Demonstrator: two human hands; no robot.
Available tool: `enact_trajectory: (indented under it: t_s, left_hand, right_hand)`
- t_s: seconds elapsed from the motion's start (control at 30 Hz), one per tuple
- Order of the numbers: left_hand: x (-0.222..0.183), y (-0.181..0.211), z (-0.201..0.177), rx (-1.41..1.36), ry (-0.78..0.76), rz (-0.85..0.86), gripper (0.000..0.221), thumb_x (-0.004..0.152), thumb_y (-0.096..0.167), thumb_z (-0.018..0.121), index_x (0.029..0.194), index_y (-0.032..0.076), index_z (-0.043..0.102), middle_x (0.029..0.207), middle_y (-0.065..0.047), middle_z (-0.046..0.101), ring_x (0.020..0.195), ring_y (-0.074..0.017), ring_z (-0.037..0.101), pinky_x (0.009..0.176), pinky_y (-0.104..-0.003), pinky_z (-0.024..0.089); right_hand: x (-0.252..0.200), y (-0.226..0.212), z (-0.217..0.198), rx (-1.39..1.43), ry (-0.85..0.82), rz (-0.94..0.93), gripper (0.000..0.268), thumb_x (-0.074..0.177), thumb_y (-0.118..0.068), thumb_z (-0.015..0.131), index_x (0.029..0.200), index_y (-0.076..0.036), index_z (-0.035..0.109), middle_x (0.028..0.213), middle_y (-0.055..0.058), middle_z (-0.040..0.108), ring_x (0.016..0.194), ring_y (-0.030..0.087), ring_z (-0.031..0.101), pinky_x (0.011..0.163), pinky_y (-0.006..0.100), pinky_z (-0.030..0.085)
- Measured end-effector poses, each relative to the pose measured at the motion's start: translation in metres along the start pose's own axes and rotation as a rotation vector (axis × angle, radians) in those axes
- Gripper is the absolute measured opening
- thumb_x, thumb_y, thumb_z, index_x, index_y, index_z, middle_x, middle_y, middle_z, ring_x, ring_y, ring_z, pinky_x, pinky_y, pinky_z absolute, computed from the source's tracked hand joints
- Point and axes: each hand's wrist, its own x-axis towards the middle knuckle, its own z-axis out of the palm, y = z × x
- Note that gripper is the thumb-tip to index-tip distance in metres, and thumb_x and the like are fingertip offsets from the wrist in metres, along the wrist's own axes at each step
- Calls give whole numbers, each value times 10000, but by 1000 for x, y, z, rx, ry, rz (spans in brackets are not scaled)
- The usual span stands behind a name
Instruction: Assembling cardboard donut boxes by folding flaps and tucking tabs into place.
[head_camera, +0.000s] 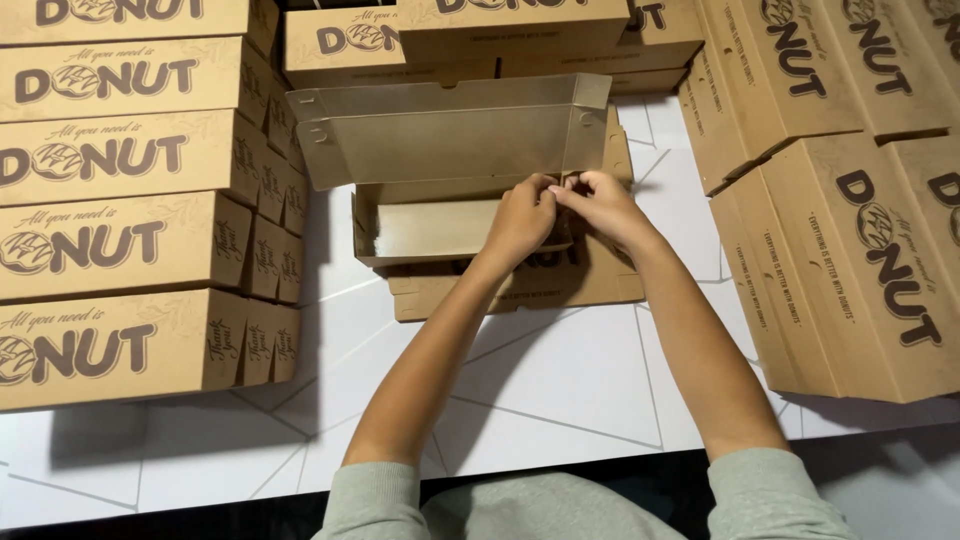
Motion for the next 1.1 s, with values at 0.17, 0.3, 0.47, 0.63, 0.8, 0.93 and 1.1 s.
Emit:
enact_trajectory:
  t_s: [0.17,0.3,0.47,0.63,0.8,0.93,1.1]
  left_hand:
    - [3,12,0,17,14,-139,457,986,454,539,1198,99,730,1094,-122,764,1128,-333,703,946,-474,560]
    - [2,26,-2,115,43,-178,405,882,479,654,1046,126,768,963,-79,790,1028,-351,735,890,-452,571]
    - [7,24,-1,259,65,-192,332,845,488,652,937,196,780,873,-34,791,954,-357,752,847,-439,581]
    - [1,26,-14,151,67,-164,200,869,308,669,934,149,772,819,-54,779,867,-322,767,806,-416,586]
    - [-7,25,-16,-16,28,-148,169,886,209,651,937,75,743,724,-65,764,671,-210,760,696,-342,596]
    - [-5,22,-14,-90,-2,-149,156,881,172,639,928,51,726,708,-76,764,609,-166,746,635,-301,597]
    - [-9,21,-3,23,93,-27,135,907,166,692,937,38,722,856,-173,773,804,-316,769,733,-404,608]
  right_hand:
    - [-5,-7,-15,-244,-32,53,390,874,-495,781,1139,-218,708,911,-9,717,825,104,668,661,286,515]
    - [-18,-18,-24,-58,-96,37,465,862,-338,832,1166,-24,675,960,94,698,803,134,668,600,253,510]
    - [-13,-8,-27,24,-184,22,514,826,-209,853,1213,51,638,988,138,684,794,163,667,569,249,532]
    - [-16,-20,-28,183,-191,72,360,937,-173,726,1191,71,652,1031,147,716,787,176,715,546,209,576]
    - [-6,-2,-29,285,-173,130,307,949,-197,708,1146,37,682,1027,121,736,765,140,730,532,184,599]
    - [-5,3,-33,345,-200,139,309,954,-181,711,1167,41,684,1020,134,754,782,158,752,559,196,624]
    - [9,13,-33,346,-211,126,288,953,-181,716,1147,31,696,1028,140,761,814,179,765,599,216,637]
